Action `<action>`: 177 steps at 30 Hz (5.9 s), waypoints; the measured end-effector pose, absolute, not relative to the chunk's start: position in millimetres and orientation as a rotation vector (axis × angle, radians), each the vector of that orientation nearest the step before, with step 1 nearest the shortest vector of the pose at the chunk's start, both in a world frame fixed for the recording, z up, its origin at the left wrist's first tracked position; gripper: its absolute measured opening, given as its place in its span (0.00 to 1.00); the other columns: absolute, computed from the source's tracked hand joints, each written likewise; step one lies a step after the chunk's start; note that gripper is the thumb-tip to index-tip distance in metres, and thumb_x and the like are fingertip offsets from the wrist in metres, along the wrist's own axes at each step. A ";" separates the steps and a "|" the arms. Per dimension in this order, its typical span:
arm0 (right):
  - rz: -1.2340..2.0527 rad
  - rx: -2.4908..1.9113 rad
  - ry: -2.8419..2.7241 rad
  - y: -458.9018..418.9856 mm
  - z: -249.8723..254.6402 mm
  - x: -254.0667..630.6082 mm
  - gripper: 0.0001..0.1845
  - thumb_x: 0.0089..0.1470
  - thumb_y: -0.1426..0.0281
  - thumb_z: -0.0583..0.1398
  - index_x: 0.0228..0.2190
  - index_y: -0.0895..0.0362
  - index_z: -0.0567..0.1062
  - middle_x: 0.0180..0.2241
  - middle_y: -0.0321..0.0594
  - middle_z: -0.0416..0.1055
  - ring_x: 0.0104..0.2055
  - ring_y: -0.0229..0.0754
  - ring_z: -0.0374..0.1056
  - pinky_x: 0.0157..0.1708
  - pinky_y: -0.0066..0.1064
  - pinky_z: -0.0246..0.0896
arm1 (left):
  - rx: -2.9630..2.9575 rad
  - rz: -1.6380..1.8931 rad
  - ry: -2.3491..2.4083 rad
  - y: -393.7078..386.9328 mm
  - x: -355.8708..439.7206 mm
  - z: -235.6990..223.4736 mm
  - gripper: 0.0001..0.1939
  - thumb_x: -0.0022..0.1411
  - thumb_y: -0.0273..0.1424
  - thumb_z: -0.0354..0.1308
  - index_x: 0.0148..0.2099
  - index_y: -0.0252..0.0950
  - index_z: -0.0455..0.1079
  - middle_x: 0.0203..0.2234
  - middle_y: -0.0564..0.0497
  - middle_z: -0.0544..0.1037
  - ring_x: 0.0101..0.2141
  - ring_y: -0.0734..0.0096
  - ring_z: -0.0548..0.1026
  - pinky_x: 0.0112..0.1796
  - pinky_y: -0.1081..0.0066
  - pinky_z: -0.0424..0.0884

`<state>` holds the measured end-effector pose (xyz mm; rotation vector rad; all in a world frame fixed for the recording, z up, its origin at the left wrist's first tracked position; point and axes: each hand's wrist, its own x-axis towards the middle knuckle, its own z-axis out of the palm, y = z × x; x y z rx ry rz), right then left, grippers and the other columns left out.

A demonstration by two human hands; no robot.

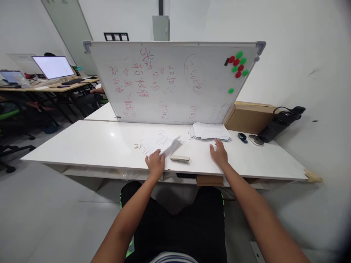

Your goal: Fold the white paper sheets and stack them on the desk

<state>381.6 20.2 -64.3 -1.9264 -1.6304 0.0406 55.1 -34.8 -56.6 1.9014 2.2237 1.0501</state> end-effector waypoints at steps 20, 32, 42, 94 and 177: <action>1.153 -1.357 -0.602 -183.4 -82.2 290.4 0.20 0.44 0.57 0.66 0.36 0.57 0.77 0.35 0.42 0.78 0.33 0.51 0.73 0.24 0.37 0.70 | 2.956 0.824 0.833 -149.2 70.9 -54.9 0.15 0.66 0.29 0.49 0.53 0.41 0.68 0.47 0.51 0.77 0.46 0.69 0.73 0.56 0.61 0.59; 0.986 -1.383 -0.160 -206.1 -90.6 333.6 0.35 0.40 0.61 0.69 0.50 0.61 0.72 0.48 0.46 0.74 0.53 0.52 0.67 0.52 0.38 0.65 | 2.643 0.579 1.585 -61.6 19.5 -42.2 0.40 0.59 0.54 0.51 0.66 0.38 0.51 0.64 0.42 0.55 0.64 0.50 0.48 0.60 0.51 0.47; 0.997 -1.348 -0.198 -193.9 -90.5 320.7 0.37 0.40 0.60 0.69 0.51 0.61 0.72 0.50 0.47 0.72 0.57 0.55 0.63 0.59 0.45 0.54 | 2.317 0.458 1.970 -39.5 -7.9 -50.8 0.39 0.58 0.53 0.53 0.66 0.43 0.50 0.58 0.42 0.65 0.58 0.51 0.60 0.59 0.45 0.43; 1.314 -1.098 -0.454 -196.2 -63.9 272.4 0.17 0.44 0.63 0.67 0.38 0.56 0.79 0.39 0.41 0.78 0.40 0.44 0.71 0.40 0.32 0.63 | 2.745 0.655 0.970 -152.9 45.2 -6.4 0.25 0.60 0.46 0.56 0.56 0.42 0.67 0.57 0.45 0.68 0.59 0.50 0.61 0.61 0.49 0.47; 1.390 -1.093 -0.482 -196.7 -79.5 250.2 0.26 0.46 0.59 0.67 0.46 0.59 0.75 0.48 0.49 0.73 0.51 0.57 0.68 0.54 0.51 0.58 | 2.775 0.796 0.690 -190.1 62.6 -38.5 0.14 0.64 0.36 0.55 0.50 0.38 0.69 0.49 0.46 0.76 0.50 0.63 0.72 0.55 0.61 0.61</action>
